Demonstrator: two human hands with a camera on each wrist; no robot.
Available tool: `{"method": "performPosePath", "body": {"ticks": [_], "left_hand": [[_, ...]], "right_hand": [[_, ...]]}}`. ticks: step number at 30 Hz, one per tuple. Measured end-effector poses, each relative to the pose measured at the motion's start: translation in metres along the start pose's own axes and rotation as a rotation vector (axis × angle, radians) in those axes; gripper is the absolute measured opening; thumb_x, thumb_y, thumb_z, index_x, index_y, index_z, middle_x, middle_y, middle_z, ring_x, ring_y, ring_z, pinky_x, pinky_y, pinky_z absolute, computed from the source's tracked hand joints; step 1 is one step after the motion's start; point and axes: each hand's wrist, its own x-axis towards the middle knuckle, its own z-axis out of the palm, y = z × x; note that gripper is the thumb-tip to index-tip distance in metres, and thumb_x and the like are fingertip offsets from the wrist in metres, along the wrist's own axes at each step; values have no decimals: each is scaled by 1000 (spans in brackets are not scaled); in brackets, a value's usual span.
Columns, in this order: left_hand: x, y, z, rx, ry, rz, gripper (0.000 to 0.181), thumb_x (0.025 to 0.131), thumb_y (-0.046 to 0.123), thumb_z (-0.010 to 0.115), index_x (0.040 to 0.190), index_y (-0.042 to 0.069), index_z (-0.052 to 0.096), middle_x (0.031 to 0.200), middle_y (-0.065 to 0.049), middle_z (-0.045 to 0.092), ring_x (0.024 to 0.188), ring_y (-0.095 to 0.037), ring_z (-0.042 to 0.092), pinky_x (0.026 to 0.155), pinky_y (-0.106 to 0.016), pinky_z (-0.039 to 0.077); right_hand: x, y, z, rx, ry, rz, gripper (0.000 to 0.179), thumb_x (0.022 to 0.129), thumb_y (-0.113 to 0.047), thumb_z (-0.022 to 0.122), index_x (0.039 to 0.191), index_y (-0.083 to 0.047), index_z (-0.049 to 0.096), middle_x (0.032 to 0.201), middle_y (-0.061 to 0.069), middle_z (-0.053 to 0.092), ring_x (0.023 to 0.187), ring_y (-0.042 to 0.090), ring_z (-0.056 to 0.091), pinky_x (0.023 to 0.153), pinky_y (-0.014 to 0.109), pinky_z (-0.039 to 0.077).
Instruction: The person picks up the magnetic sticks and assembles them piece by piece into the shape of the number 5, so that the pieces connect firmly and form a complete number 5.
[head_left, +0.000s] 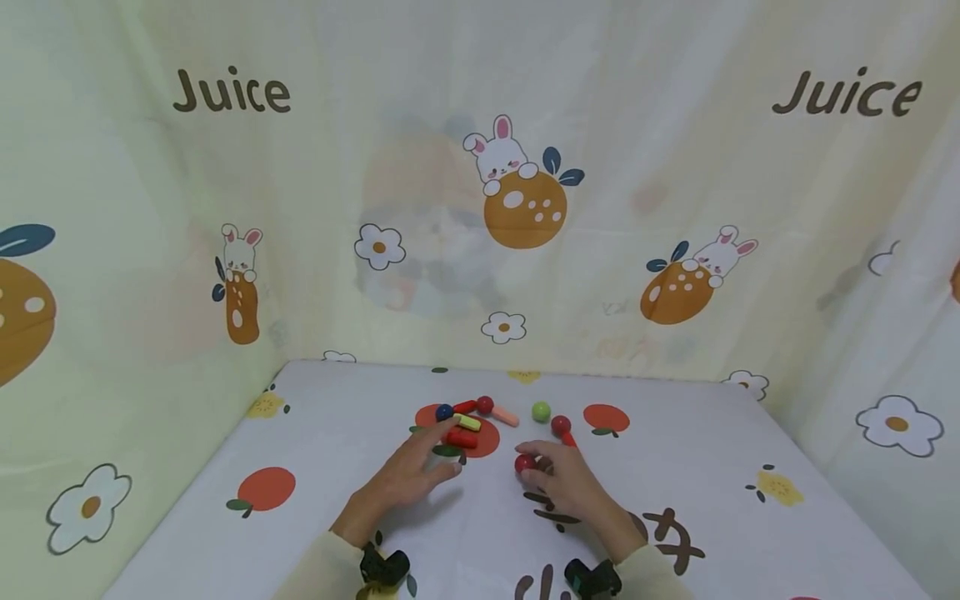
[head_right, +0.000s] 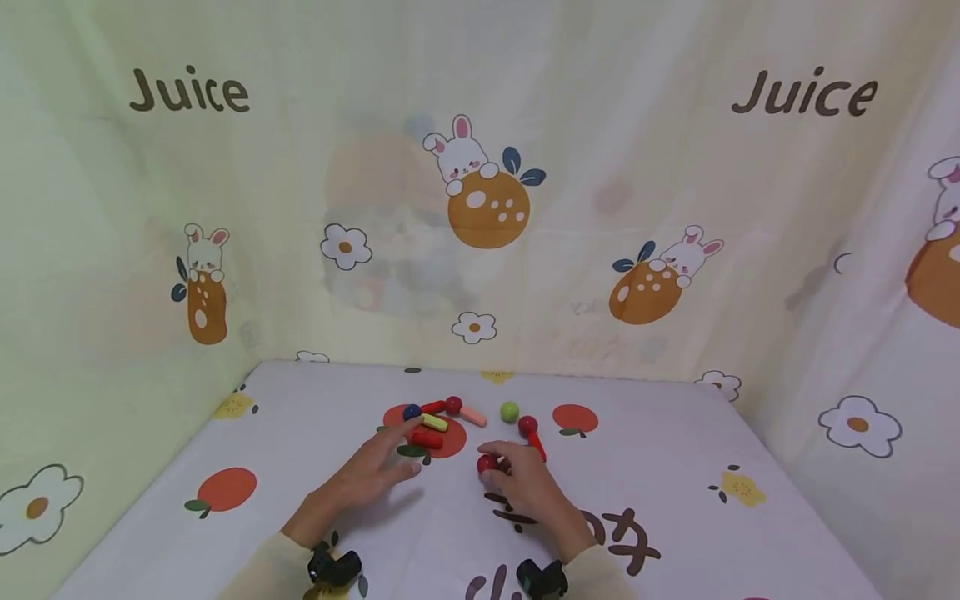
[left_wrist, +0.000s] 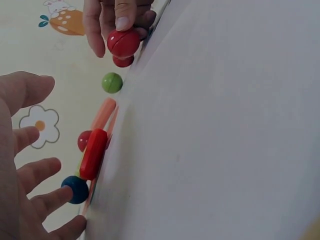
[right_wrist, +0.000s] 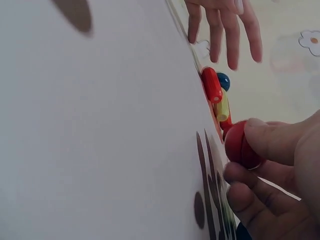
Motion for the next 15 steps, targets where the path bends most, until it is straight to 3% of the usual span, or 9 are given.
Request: {"method": "performPosePath", "body": {"ticks": [8,15], "left_hand": [[1,-2,1,23,-2,15,74,94,37,69,158,26,35,159,-2,40,145,-31,37,109,-65,36],[1,-1,1,19,-12,-16,72,94,38,68,158,27,36,159,0,40,145,-30,38,109,-66,36]], "right_hand": [[3,-1,2,7,31,63,35,90,-7,76,123,-20,69,111,-2,68,97,18,64,72,29,57],[1,1,2,-35,19,21,35,91,-7,74,125,-16,73,117,0,71,102,18,64,80,30,56]]}}
